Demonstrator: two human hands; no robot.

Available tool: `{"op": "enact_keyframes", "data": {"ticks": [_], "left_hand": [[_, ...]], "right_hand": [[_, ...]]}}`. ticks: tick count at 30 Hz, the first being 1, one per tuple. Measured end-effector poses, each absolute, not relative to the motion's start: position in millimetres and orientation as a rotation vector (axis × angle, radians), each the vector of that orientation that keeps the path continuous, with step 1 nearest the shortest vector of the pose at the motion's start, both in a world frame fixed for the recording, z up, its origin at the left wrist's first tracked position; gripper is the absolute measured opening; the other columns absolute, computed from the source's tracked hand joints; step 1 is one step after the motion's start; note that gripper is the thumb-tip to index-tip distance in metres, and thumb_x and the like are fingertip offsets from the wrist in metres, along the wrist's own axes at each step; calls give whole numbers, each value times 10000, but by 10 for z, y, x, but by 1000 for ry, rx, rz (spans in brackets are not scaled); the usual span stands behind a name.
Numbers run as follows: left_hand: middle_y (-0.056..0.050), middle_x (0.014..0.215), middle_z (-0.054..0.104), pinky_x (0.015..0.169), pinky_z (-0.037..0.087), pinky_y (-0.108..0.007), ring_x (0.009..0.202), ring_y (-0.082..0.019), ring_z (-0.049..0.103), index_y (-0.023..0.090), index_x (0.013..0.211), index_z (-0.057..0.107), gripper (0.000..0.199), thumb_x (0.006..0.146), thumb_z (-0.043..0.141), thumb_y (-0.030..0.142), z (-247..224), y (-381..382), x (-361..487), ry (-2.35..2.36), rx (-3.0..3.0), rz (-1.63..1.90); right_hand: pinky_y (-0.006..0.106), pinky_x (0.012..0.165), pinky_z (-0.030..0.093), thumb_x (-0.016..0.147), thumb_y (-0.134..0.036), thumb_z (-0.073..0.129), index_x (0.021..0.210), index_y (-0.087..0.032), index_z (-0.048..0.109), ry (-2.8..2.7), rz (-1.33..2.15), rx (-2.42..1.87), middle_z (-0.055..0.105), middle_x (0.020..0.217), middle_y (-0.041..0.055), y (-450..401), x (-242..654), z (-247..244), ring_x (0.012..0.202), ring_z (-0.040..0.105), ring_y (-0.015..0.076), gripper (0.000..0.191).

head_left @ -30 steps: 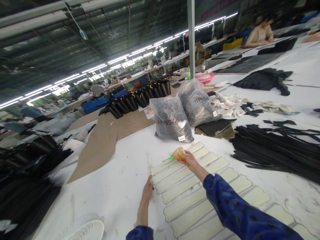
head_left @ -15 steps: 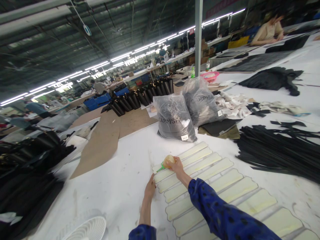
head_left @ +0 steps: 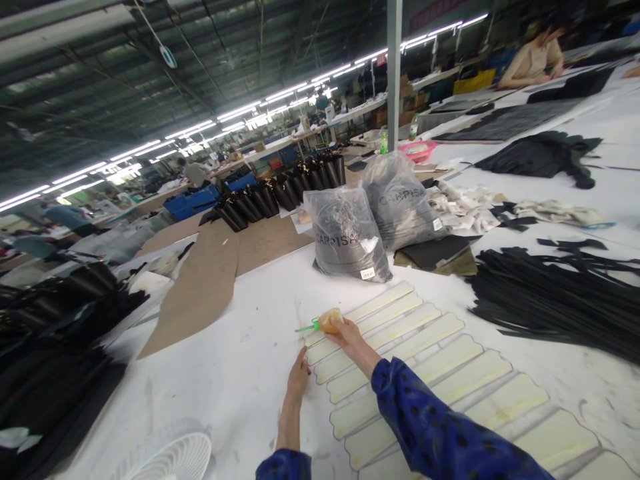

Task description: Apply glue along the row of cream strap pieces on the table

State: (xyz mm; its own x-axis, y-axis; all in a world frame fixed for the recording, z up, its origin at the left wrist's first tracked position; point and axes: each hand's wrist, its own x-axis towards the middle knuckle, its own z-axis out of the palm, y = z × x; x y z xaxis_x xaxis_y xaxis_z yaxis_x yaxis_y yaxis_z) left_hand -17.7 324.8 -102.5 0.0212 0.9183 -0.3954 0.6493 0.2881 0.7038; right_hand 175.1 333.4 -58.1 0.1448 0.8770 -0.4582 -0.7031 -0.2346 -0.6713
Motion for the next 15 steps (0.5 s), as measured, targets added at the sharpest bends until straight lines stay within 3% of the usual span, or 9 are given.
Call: {"op": "enact_keyframes", "data": {"ticks": [6, 9, 11, 15], "left_hand": [[3, 617, 556, 774, 457, -294, 666, -163, 559, 105, 1379, 420, 525, 873, 363, 234, -1005, 3214, -169, 1728, 1410, 434], [-31, 672, 624, 772, 475, -303, 660, -174, 583, 83, 1351, 456, 535, 854, 413, 274, -894, 3158, -125, 1726, 1426, 464], [-68, 810, 682, 785, 487, -301, 712, -181, 619, 102, 1331, 485, 535, 831, 462, 289, -834, 3126, -105, 1713, 1459, 494], [-24, 1043, 692, 803, 514, -310, 938, -212, 643, 303, 1189, 600, 410, 779, 607, 326, -769, 3078, -52, 1884, 1597, 504]], "right_hand": [[334, 895, 523, 709, -326, 738, 917, -174, 605, 3, 1615, -800, 676, 1017, 68, 2936, 2176, -138, 1047, 622, 222, 290], [328, 917, 511, 702, -378, 750, 965, -177, 636, -1, 1668, -736, 692, 1038, 79, 2506, 2466, 37, 1020, 638, 215, 350], [302, 927, 501, 680, -431, 764, 987, -176, 653, -16, 1693, -757, 700, 1042, 87, 2163, 2665, 88, 997, 648, 203, 414], [306, 931, 491, 627, -552, 756, 982, -193, 687, -24, 1697, -780, 698, 1062, 95, 1458, 3017, 71, 995, 651, 219, 509]]}}
